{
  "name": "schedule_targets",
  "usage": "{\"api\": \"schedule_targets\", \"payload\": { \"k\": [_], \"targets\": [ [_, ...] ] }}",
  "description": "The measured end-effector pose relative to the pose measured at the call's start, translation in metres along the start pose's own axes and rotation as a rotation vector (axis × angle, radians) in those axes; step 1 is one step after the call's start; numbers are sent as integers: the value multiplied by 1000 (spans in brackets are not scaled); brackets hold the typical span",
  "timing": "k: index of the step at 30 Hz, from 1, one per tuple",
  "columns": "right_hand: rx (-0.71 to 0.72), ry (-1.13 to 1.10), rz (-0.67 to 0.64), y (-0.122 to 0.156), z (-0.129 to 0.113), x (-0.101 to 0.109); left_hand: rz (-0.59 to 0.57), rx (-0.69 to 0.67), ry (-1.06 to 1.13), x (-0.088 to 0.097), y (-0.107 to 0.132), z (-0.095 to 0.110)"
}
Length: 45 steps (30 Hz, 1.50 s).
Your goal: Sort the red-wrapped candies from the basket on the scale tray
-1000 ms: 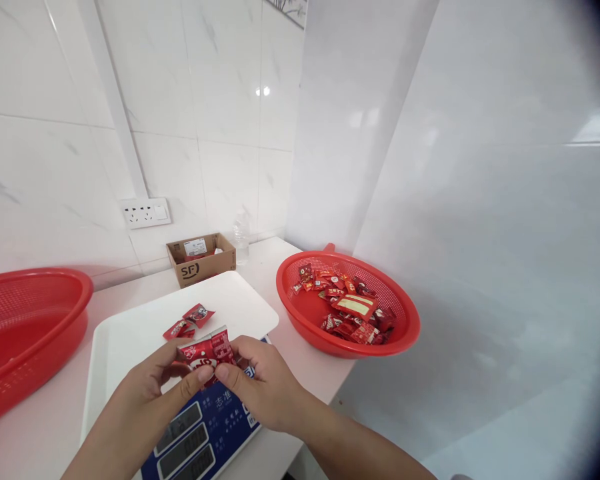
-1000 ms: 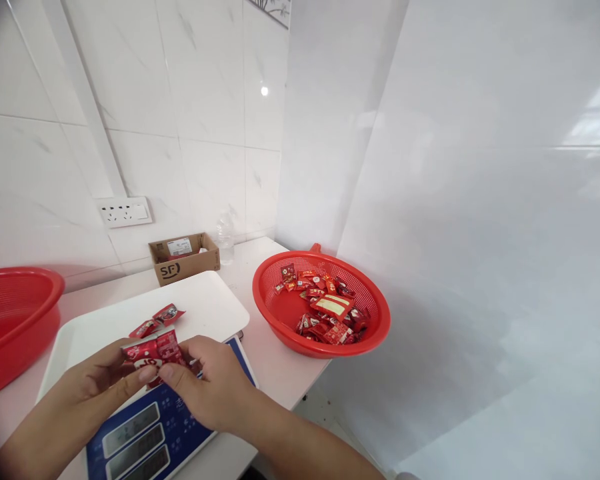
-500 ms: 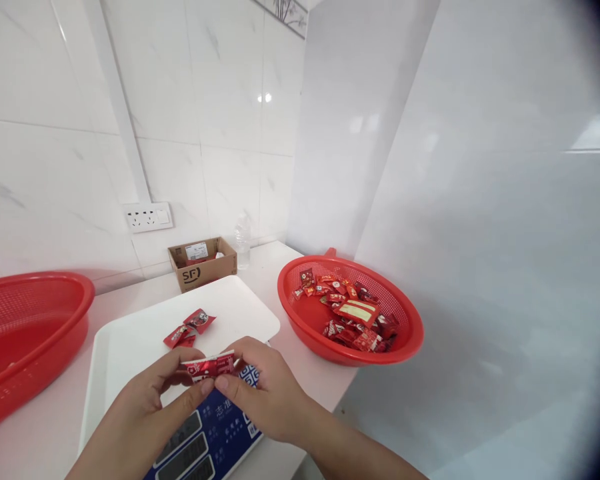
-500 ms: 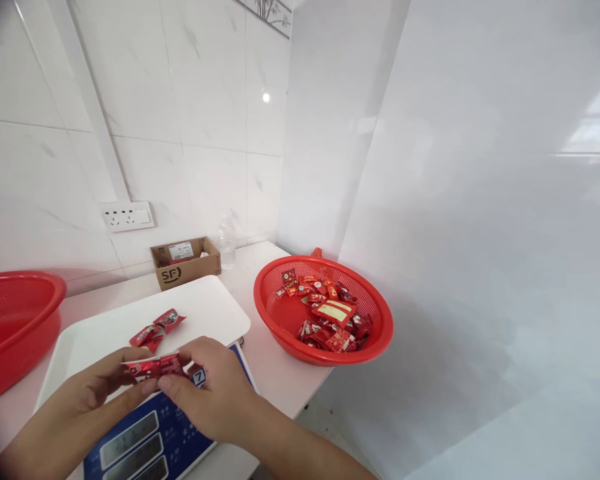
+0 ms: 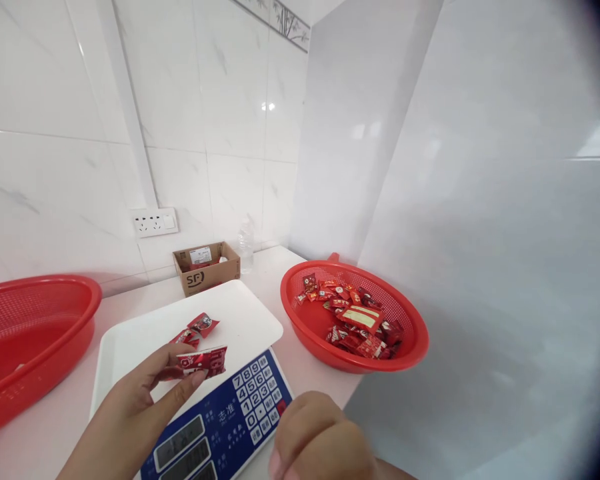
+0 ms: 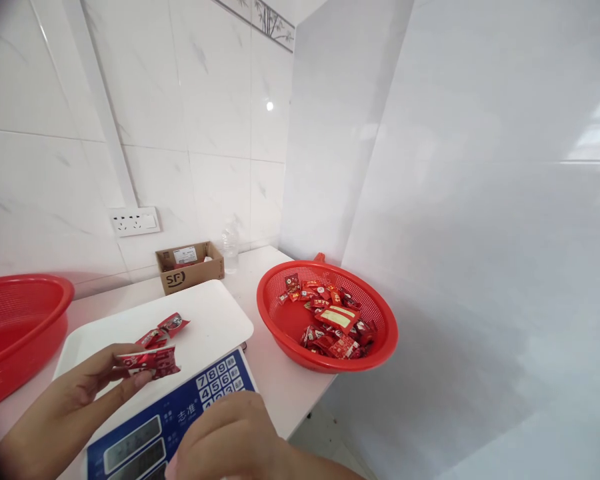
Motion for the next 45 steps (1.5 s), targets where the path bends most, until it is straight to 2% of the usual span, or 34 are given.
{"api": "schedule_targets", "payload": {
  "k": [2, 5, 7, 10, 13, 16, 20, 25, 28, 30, 33, 37, 41, 45],
  "targets": [
    [46, -16, 27, -11, -6, 0, -15, 5, -11, -1, 1, -1],
    [187, -77, 209, -29, -24, 12, -16, 2, -5, -1, 2, 0],
    [112, -87, 242, -42, -21, 12, -25, 2, 7, -1, 2, 1],
    [-153, -114, 147, -56, 3, 0, -42, -8, 23, -2, 3, 4],
    [-340, -137, 21, -59, 25, -14, -46, 0, 23, -4, 3, 4],
    [-413, -113, -61, -60, 33, -23, -88, -22, -6, -8, 2, 6],
    [-470, -81, -90, -61, 36, -27, -153, -51, -30, -17, 2, 9],
    [-586, -114, -43, -62, 59, -23, 7, -16, -109, -4, 1, 6],
    [-613, 47, 24, -65, 79, -12, 101, -28, -270, 10, -2, 3],
    [-610, 211, -8, -69, 89, -9, 109, -71, -402, 15, -6, 3],
    [-610, 345, -96, -74, 100, -13, 39, -111, -540, 13, -10, -3],
    [-627, 454, -183, -81, 105, -21, -64, -120, -595, 4, -12, -14],
    [-616, 531, -278, -87, 104, -30, -103, -152, -614, -1, -14, -19],
    [-567, 537, -365, -89, 98, -39, -122, -90, -620, -2, -15, -24]
  ]
}}
Point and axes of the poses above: each hand's wrist, its own y-axis away from the middle knuckle, its own x-axis out of the back of the hand, z = x × y, the point moved 8 cm from there along -y, towards the middle knuckle, and after that the axes turned 2 degrees about -x, right-handed, at the moved point
